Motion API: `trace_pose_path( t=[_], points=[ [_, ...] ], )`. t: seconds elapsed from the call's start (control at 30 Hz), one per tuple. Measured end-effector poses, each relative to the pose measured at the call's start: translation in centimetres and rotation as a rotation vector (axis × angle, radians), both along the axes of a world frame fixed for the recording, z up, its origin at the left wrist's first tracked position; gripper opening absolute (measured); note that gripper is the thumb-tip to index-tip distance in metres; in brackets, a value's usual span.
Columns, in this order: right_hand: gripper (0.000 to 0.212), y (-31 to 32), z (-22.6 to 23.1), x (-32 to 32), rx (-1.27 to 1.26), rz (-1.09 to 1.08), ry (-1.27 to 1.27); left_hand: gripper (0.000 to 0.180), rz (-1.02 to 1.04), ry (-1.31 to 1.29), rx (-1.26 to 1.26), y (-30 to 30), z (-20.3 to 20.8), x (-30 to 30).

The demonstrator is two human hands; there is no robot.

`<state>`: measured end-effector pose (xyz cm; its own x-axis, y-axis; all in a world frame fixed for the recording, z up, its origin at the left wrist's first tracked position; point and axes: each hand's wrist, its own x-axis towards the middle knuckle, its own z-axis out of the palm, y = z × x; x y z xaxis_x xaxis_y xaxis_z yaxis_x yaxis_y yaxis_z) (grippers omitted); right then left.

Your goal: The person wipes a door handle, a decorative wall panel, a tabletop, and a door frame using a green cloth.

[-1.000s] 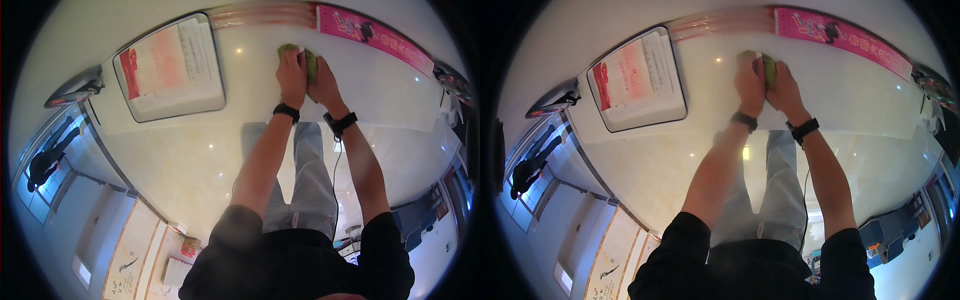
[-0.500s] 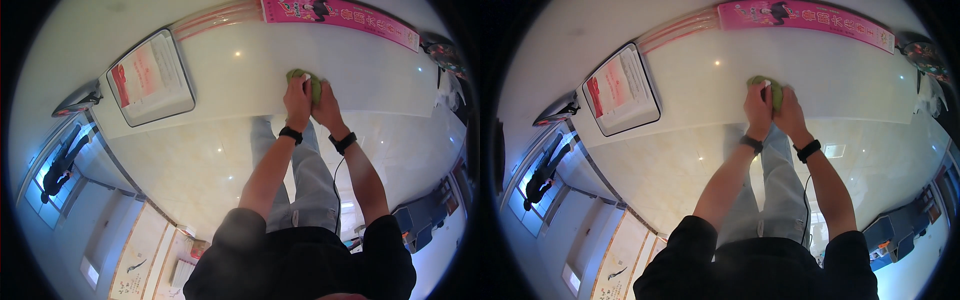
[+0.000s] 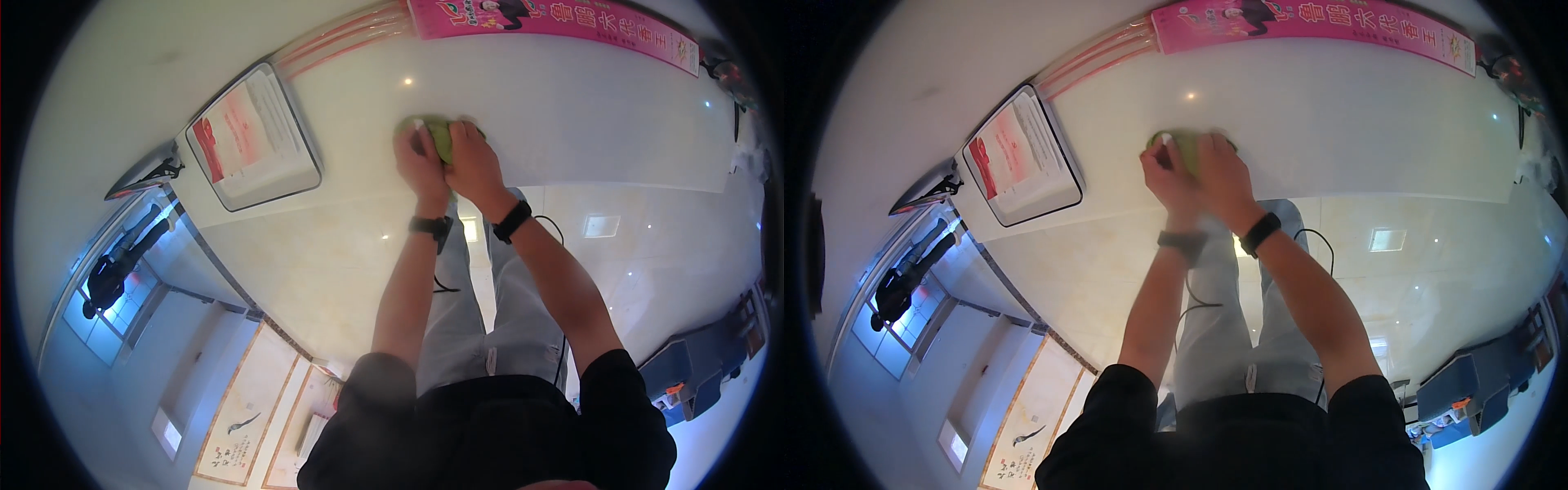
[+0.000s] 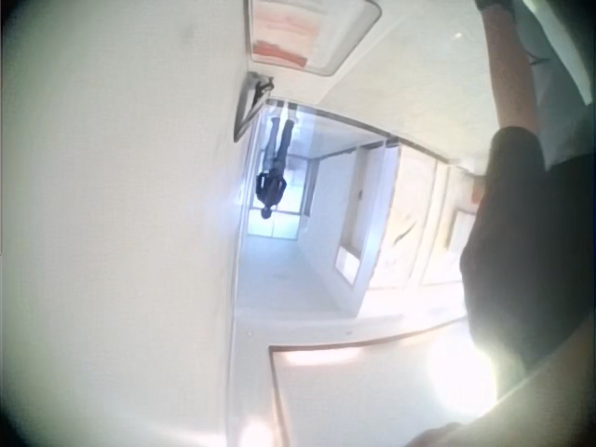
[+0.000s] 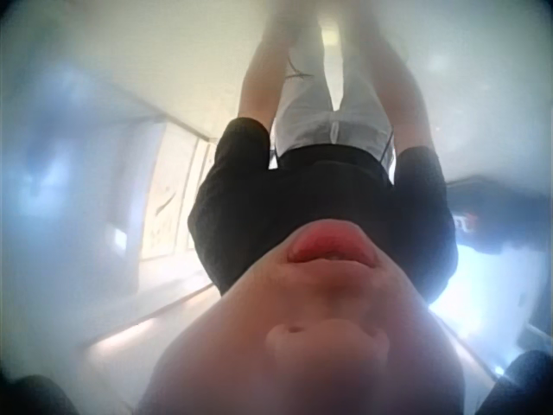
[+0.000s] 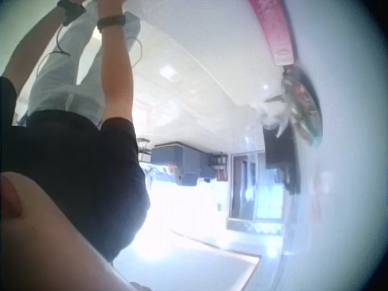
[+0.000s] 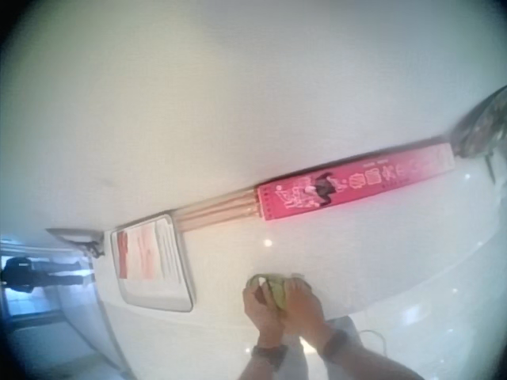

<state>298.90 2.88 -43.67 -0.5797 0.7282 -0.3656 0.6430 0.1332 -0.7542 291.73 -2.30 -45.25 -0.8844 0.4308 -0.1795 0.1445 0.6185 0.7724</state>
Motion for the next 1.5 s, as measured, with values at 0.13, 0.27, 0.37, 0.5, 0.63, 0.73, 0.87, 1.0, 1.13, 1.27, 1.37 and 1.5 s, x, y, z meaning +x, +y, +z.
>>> trace_pose_path(
  t=[0.13,0.27,0.37,0.5,0.63,0.73,0.87,1.0,1.13,1.27,1.37,1.5],
  points=[
    [0.043,3.0,-1.2,-0.9,0.077,-0.009,-0.014,0.024,-0.042,0.110,0.036,4.0,-1.2,-1.6],
    [0.040,7.9,-2.4,1.6,0.158,-0.066,0.069,0.021,-0.164,0.227,0.104,9.5,-1.2,0.4],
    [0.033,10.5,-2.1,5.6,0.203,-0.078,-0.014,0.020,-0.237,0.126,0.045,12.4,-1.0,3.7],
    [0.044,10.1,-1.4,11.4,0.154,-0.101,-0.080,0.019,-0.350,0.049,0.110,11.7,-0.9,9.0],
    [0.049,5.9,-0.8,14.6,0.023,-0.135,-0.115,0.016,-0.401,0.021,0.088,7.4,0.0,11.9],
    [0.049,2.6,-1.4,14.1,0.152,-0.048,-0.063,0.016,-0.326,-0.016,0.069,3.8,-0.8,11.6],
    [0.054,-1.2,-1.8,6.9,0.015,0.054,-0.004,0.016,-0.120,0.094,-0.021,-1.6,-1.9,5.5],
    [0.047,-2.9,-0.7,0.5,-0.054,0.112,-0.035,0.018,0.100,0.017,-0.039,-3.5,-0.7,0.9],
    [0.036,-1.4,-0.1,-0.7,-0.193,0.174,-0.071,0.019,0.111,0.003,0.011,-2.0,-0.2,-0.5],
    [0.041,2.7,-0.8,2.6,0.033,0.027,-0.049,0.019,-0.047,0.052,0.090,3.0,-2.1,1.3],
    [0.049,8.0,-1.2,5.9,0.148,-0.072,0.017,0.020,-0.224,-0.008,0.106,9.0,-1.4,3.8],
    [0.046,11.7,-0.8,11.3,0.079,-0.126,-0.051,0.018,-0.384,0.062,0.180,13.6,-1.4,8.3]
  ],
)
